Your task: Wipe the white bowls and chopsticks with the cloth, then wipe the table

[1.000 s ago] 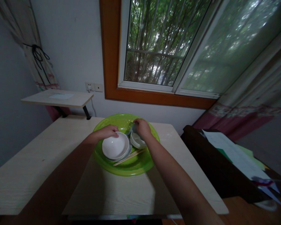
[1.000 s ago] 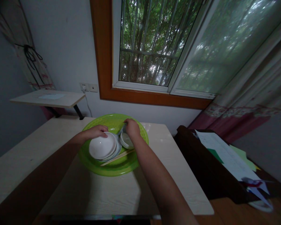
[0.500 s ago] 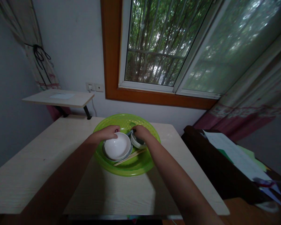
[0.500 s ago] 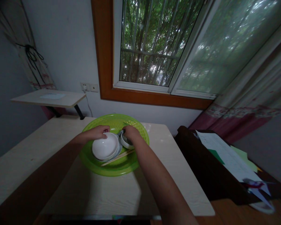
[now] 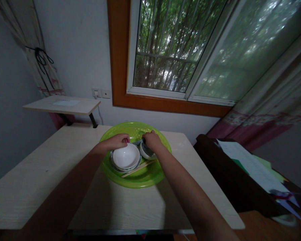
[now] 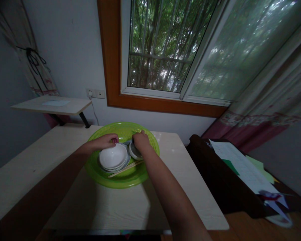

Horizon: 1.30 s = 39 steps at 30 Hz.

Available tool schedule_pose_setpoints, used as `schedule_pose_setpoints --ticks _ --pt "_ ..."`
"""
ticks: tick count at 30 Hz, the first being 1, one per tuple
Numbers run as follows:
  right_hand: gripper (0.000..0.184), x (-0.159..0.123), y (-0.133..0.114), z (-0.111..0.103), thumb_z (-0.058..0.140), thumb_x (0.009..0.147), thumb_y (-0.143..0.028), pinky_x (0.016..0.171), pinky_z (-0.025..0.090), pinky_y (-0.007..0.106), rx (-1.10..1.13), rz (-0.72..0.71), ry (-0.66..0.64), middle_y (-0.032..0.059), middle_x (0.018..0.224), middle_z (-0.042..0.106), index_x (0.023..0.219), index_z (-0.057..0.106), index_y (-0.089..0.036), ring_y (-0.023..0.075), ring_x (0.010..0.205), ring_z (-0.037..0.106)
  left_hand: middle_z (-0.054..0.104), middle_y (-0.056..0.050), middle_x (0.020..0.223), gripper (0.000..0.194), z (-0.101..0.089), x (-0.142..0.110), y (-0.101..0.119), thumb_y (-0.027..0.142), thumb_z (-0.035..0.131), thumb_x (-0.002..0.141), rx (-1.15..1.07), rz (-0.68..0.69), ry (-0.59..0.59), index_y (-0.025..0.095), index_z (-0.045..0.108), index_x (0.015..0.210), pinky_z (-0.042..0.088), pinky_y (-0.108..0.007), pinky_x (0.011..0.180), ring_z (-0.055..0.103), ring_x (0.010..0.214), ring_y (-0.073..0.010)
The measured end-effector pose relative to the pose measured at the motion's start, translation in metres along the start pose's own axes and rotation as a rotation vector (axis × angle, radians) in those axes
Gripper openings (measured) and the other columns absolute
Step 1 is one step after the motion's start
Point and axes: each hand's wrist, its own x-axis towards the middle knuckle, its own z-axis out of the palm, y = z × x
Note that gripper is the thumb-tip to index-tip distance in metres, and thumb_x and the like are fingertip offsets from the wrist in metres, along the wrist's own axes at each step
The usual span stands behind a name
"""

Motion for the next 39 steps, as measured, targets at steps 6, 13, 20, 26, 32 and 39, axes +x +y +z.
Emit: schedule_pose_setpoints --ticks 6,13,20,26,32,39 --pt "0.029 -0.003 -0.001 -0.008 0.050 0.095 -0.014 0.086 0.048 0.030 0.025 0.035 -0.041 0.0147 0.117 0.072 0.112 0.074 -0.017 0.0248 0.102 0.068 0.071 -0.007 0.088 0.022 0.000 -0.002 0.003 0.022 0.060 0.070 0.088 -0.062 -0.043 0.016 0.070 0.088 0.045 -0.031 0.076 0.063 0.084 -0.0229" --pt "0.030 -0.005 0.001 -0.015 0.046 0.099 -0.016 0.086 0.049 0.029 -0.002 0.073 -0.017 0.0121 0.120 0.071 0.119 0.068 -0.021 0.0242 0.105 0.069 0.076 -0.010 0.098 0.030 -0.002 -0.004 0.003 0.027 0.061 0.072 0.121 -0.115 -0.160 0.013 0.075 0.096 0.047 -0.031 0.078 0.066 0.087 -0.0249" --pt "0.030 -0.007 0.001 -0.019 0.046 0.100 -0.017 0.084 0.049 0.031 -0.003 0.217 0.066 0.0163 0.110 0.073 0.126 0.061 -0.020 0.0272 0.108 0.068 0.077 -0.007 0.091 0.026 -0.004 -0.005 0.005 0.031 0.066 0.070 0.053 -0.158 -0.157 0.019 0.076 0.090 0.048 -0.031 0.075 0.068 0.084 -0.0258" --pt "0.028 0.002 0.004 -0.015 0.042 0.104 -0.024 0.083 0.048 0.032 0.146 0.375 0.161 0.0181 0.109 0.074 0.124 0.058 -0.016 0.0278 0.101 0.070 0.075 -0.008 0.087 0.025 -0.005 -0.008 0.015 0.043 0.072 0.076 -0.093 -0.108 -0.114 0.020 0.076 0.084 0.048 -0.035 0.078 0.067 0.084 -0.0272" --pt "0.024 0.011 0.011 -0.009 0.047 0.103 -0.030 0.078 0.046 0.028 0.365 0.423 0.227 0.0134 0.109 0.074 0.121 0.056 -0.018 0.0249 0.097 0.071 0.075 -0.010 0.091 0.039 -0.005 -0.005 0.018 0.054 0.055 0.092 -0.282 -0.090 0.072 0.020 0.074 0.087 0.051 -0.034 0.077 0.066 0.084 -0.0252" --pt "0.021 0.018 0.002 0.002 0.049 0.100 -0.030 0.075 0.044 0.026 0.536 0.291 0.323 0.0086 0.103 0.073 0.115 0.058 -0.019 0.0211 0.092 0.068 0.069 -0.011 0.121 0.049 -0.009 -0.006 0.022 0.059 0.054 0.092 -0.564 -0.099 0.148 0.022 0.062 0.124 0.056 -0.034 0.078 0.067 0.106 -0.0253"
